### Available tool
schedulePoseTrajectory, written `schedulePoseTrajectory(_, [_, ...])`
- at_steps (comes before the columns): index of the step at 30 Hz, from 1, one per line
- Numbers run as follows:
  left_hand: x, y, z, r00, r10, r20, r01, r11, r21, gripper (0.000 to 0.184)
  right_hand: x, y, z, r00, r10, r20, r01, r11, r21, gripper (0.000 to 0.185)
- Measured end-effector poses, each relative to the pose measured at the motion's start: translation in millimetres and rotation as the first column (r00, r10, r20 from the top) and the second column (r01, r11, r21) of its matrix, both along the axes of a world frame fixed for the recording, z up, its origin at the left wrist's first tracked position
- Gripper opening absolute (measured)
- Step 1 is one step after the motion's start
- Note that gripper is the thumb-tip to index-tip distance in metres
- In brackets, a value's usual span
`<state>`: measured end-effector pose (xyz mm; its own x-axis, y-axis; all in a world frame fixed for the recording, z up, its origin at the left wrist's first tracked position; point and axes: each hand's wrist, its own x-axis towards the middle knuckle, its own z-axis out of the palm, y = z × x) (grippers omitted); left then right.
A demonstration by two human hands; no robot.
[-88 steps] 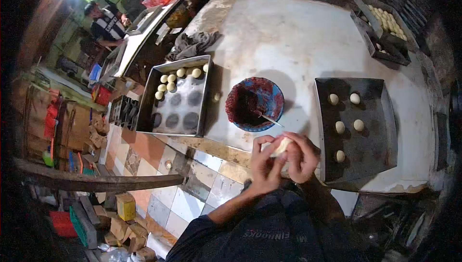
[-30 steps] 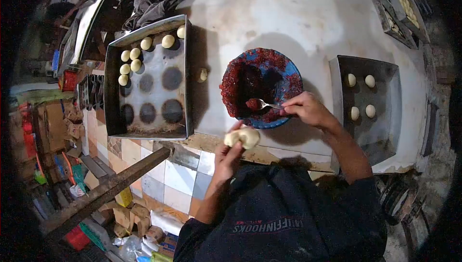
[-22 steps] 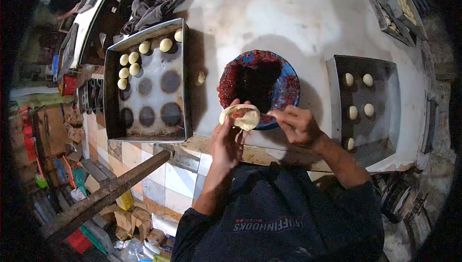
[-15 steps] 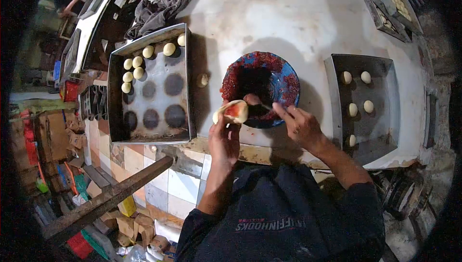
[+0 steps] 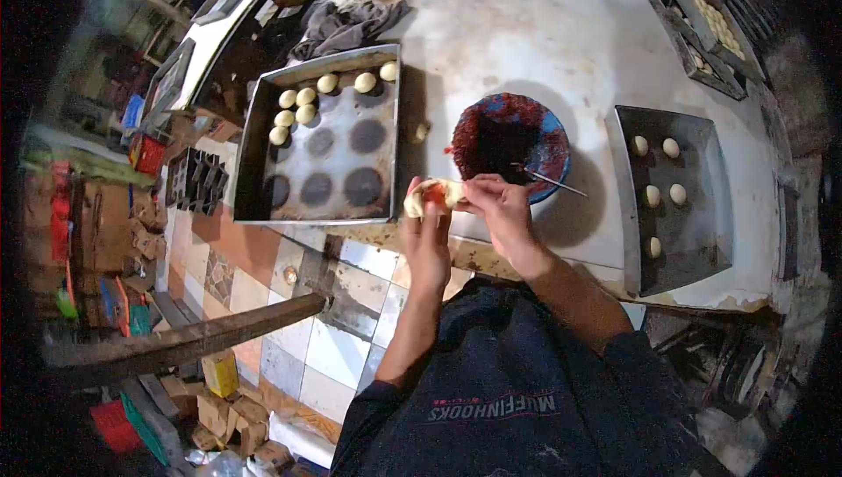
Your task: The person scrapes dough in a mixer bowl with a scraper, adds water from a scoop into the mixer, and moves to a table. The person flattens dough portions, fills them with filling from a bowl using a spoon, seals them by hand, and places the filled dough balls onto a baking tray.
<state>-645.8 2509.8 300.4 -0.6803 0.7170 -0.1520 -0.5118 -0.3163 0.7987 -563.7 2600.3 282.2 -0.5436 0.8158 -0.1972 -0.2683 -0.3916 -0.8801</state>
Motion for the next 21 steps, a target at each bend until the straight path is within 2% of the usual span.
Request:
schedulePoseTrajectory(1, [-4,-11,-9,0.743,-0.059,-0.667,-0.123,0.967,-0.223,0.051,-7,-12,3,0.992,-0.071,0.107,0.028,0.932,0.362,0.019])
schedulePoseTrajectory(2, [-4,-24,-5,0.601,-0.071,-0.796,-0.161,0.965,-0.207,0.055,-8,-27,36,0.988,-0.03,0.151,-0.057,0.839,0.54,0.019])
schedulePoseTrajectory(3, [-3,-37,-1,0.439,-0.088,-0.894,-0.194,0.962,-0.19,0.06,-12,-44,61,0.991,0.004,0.136,-0.086,0.794,0.602,0.02])
schedulePoseTrajectory(4, [-8,-51,-4,0.4,-0.22,-0.89,-0.114,0.951,-0.286,0.068,-11,-55,79,0.977,-0.019,0.211,-0.148,0.652,0.744,0.019])
schedulePoseTrajectory(5, [-8,-65,7,0.403,-0.214,-0.89,-0.127,0.95,-0.286,0.068,-12,-66,91,0.96,-0.059,0.273,-0.213,0.48,0.851,0.018])
schedulePoseTrajectory(7, [-2,-96,45,0.398,-0.16,-0.904,-0.217,0.94,-0.262,0.072,-18,-93,100,0.972,-0.021,0.235,-0.197,0.48,0.855,0.016])
schedulePoseTrajectory(8, [-6,-113,51,0.439,-0.143,-0.887,-0.174,0.955,-0.24,0.072,-19,-105,106,0.98,-0.079,0.182,-0.142,0.363,0.921,0.015])
schedulePoseTrajectory(9, [-4,-129,60,0.652,-0.063,-0.755,-0.1,0.981,-0.168,0.072,-19,-116,110,0.984,-0.131,0.121,-0.088,0.235,0.968,0.013])
schedulePoseTrajectory(10, [-4,-143,63,0.833,0.029,-0.552,-0.031,0.999,0.006,0.073,-18,-125,113,0.994,-0.096,0.057,-0.041,0.156,0.987,0.011])
schedulePoseTrajectory(11, [-5,-156,63,0.954,0.069,-0.292,-0.012,0.981,0.194,0.074,-16,-135,118,0.993,-0.099,0.067,-0.051,0.156,0.986,0.011])
schedulePoseTrajectory(12, [-10,-171,60,0.982,0.03,-0.186,0.016,0.97,0.244,0.077,-12,-145,124,0.995,-0.018,0.094,-0.09,0.151,0.984,0.012])
schedulePoseTrajectory(13, [-13,-184,56,0.978,-0.005,-0.208,0.063,0.961,0.271,0.07,-8,-154,129,0.991,0.062,0.122,-0.13,0.145,0.981,0.012])
schedulePoseTrajectory(15, [-19,-204,40,0.955,-0.005,-0.297,0.095,0.953,0.287,0.055,0,-171,133,0.986,0.024,0.168,-0.169,0.185,0.968,0.013])
schedulePoseTrajectory(16, [-15,-210,36,0.96,-0.006,-0.281,0.089,0.954,0.286,0.055,3,-177,138,0.962,0.021,0.273,-0.263,0.347,0.9,0.014])
schedulePoseTrajectory(17, [-9,-212,35,0.933,0.081,-0.35,0.011,0.967,0.253,0.048,6,-181,140,0.928,0.035,0.37,-0.337,0.498,0.799,0.016])
schedulePoseTrajectory(18, [-5,-214,35,0.891,0.162,-0.425,-0.07,0.972,0.224,0.043,7,-182,132,0.922,0.14,0.362,-0.362,0.647,0.671,0.021])
schedulePoseTrajectory(19, [-3,-218,35,0.835,0.183,-0.519,-0.101,0.978,0.182,0.038,9,-185,129,0.921,0.144,0.363,-0.365,0.649,0.668,0.021])
schedulePoseTrajectory(20, [-1,-222,32,0.744,0.201,-0.638,-0.13,0.979,0.157,0.036,13,-187,127,0.888,0.305,0.345,-0.442,0.777,0.45,0.024])
schedulePoseTrajectory(21, [1,-225,30,0.636,0.208,-0.743,-0.158,0.978,0.138,0.035,16,-190,125,0.847,0.449,0.283,-0.511,0.835,0.203,0.027])
